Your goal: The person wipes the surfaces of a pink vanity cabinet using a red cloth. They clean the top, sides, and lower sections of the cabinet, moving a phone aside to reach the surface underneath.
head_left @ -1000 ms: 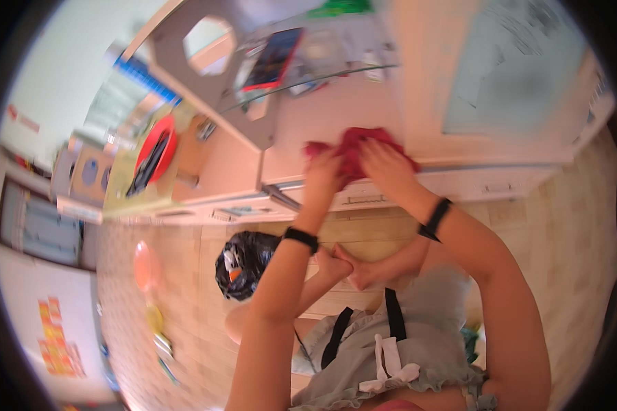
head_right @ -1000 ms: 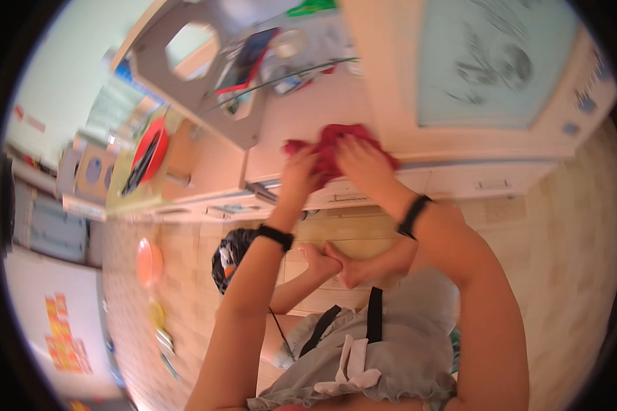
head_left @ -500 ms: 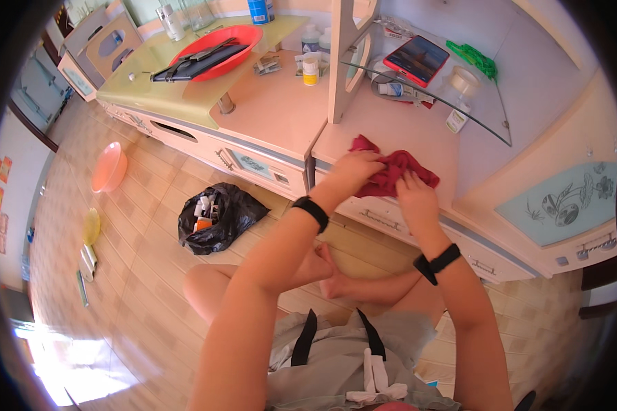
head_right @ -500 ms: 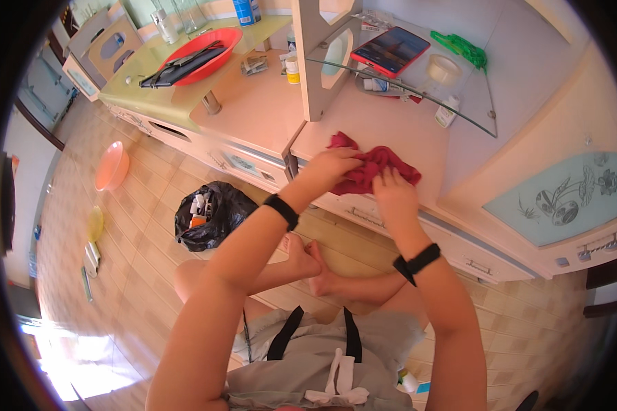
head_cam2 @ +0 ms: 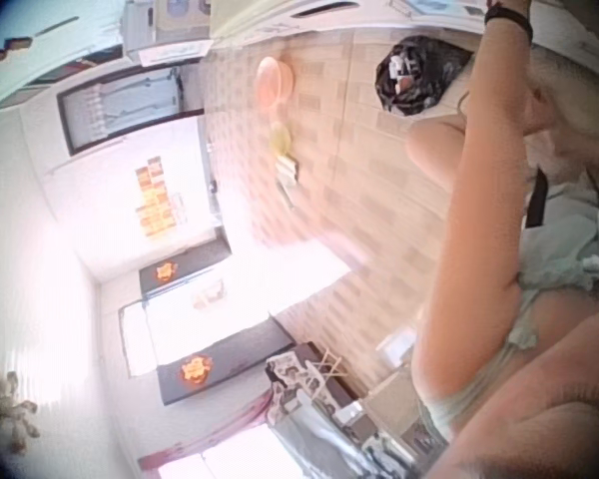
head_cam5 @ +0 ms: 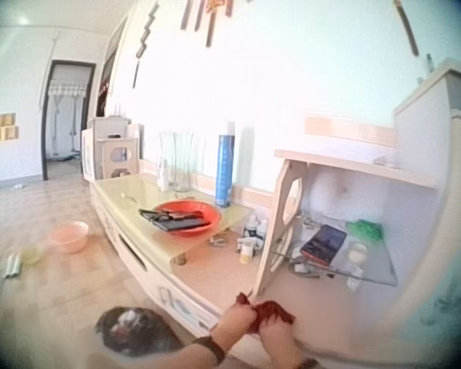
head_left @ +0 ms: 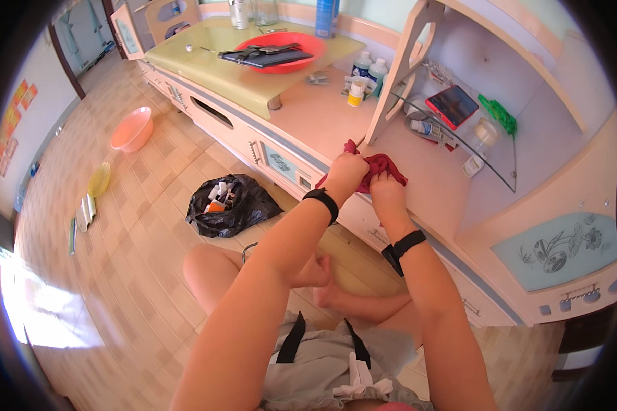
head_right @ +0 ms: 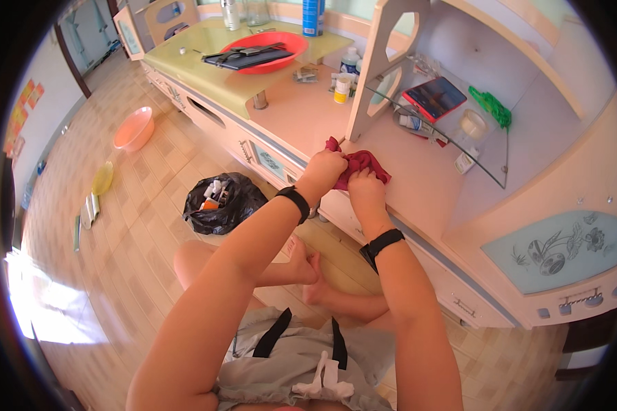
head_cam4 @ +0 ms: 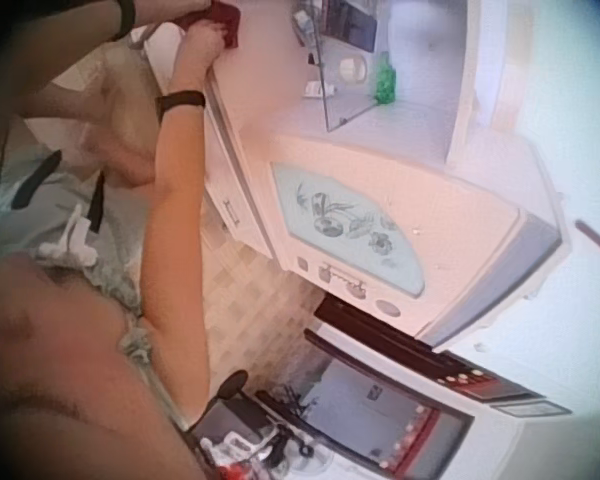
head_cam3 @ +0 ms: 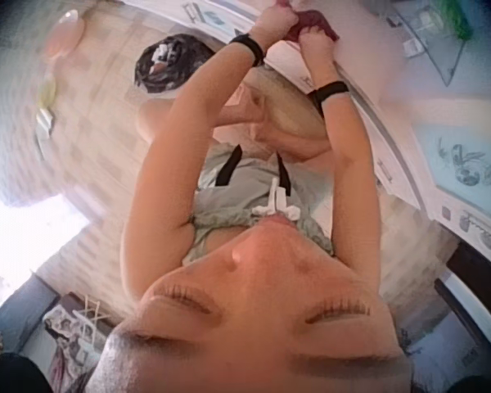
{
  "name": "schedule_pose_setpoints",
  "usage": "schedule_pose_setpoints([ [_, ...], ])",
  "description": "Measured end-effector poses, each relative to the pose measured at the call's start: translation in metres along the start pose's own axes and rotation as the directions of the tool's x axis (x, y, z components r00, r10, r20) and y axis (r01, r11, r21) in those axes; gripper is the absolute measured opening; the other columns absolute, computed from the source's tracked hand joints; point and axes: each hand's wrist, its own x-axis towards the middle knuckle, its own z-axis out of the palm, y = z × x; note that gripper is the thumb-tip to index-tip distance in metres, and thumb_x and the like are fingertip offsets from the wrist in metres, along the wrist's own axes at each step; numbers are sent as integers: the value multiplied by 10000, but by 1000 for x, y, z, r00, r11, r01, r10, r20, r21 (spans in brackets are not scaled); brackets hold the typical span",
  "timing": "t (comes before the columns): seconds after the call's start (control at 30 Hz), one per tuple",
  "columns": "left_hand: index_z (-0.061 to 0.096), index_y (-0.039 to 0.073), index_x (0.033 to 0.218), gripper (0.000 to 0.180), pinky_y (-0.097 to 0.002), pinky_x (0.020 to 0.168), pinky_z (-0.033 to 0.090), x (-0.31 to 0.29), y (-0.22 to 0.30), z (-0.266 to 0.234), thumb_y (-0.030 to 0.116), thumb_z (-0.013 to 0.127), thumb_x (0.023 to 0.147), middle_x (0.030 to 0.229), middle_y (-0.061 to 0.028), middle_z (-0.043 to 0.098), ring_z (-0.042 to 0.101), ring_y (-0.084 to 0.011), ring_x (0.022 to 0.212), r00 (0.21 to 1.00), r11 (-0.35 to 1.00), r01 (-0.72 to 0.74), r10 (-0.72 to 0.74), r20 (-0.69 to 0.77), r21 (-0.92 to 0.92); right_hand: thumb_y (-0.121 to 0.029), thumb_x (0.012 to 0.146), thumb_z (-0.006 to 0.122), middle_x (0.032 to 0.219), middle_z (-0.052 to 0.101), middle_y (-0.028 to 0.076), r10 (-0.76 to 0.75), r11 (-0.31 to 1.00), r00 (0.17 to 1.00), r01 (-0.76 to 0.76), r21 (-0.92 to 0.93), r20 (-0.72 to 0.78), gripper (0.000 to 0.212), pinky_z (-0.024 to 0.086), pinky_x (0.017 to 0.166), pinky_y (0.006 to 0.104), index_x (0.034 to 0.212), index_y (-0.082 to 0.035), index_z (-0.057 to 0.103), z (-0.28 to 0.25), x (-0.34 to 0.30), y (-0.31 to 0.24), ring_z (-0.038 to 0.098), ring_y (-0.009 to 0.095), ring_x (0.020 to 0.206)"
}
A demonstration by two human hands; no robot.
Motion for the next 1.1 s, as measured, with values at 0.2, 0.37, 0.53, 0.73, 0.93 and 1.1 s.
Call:
schedule_pose_setpoints([
  [0.2,668,73,719,58,-348,684,523,1,16,-9,75,613,699,778,-92,642,645,-267,749,994,995,97,-99,39,36,-49,732,561,791,633,138,-18,988,994,1,154,112,95,524,616,353,784,-23,636,-13,5,11,642,273,720],
  [0.37,674,67,731,60,-342,677,522,0,18,-6,85,625,700,773,-100,640,647,-270,753,991,990,130,-132,38,47,-40,733,575,767,642,160,-35,982,948,-25,185,315,88,525,656,382,751,-35,661,-32,16,18,646,307,724],
  [0.53,677,63,760,78,-341,715,513,0,24,-12,82,625,705,816,-103,640,644,-258,795,992,992,116,-118,47,46,-35,710,596,802,646,196,-56,971,928,-35,236,368,111,517,671,413,786,-17,674,-29,23,26,637,341,738],
  [0.73,681,69,814,110,-366,792,491,2,23,-12,63,608,733,892,-111,643,630,-286,853,979,970,195,-183,92,-145,-65,726,584,808,660,185,-28,923,907,-138,358,420,121,521,667,409,781,-25,683,-23,30,42,647,333,734],
  [0.93,611,-10,949,263,-409,880,444,-24,-19,-28,-19,558,691,975,-212,600,550,-401,936,776,601,75,-536,-331,-796,-112,724,574,1033,633,132,-370,929,920,363,-77,-129,235,520,726,353,931,-18,633,-99,77,11,598,261,959],
  [1.1,394,-5,1310,591,-409,1060,278,-75,-18,17,-81,552,745,1366,-197,374,334,-383,1269,432,303,104,-871,-232,-947,-128,745,530,1199,566,105,-766,638,617,763,-101,-181,286,445,911,337,989,-20,631,-91,113,-42,516,247,1140],
])
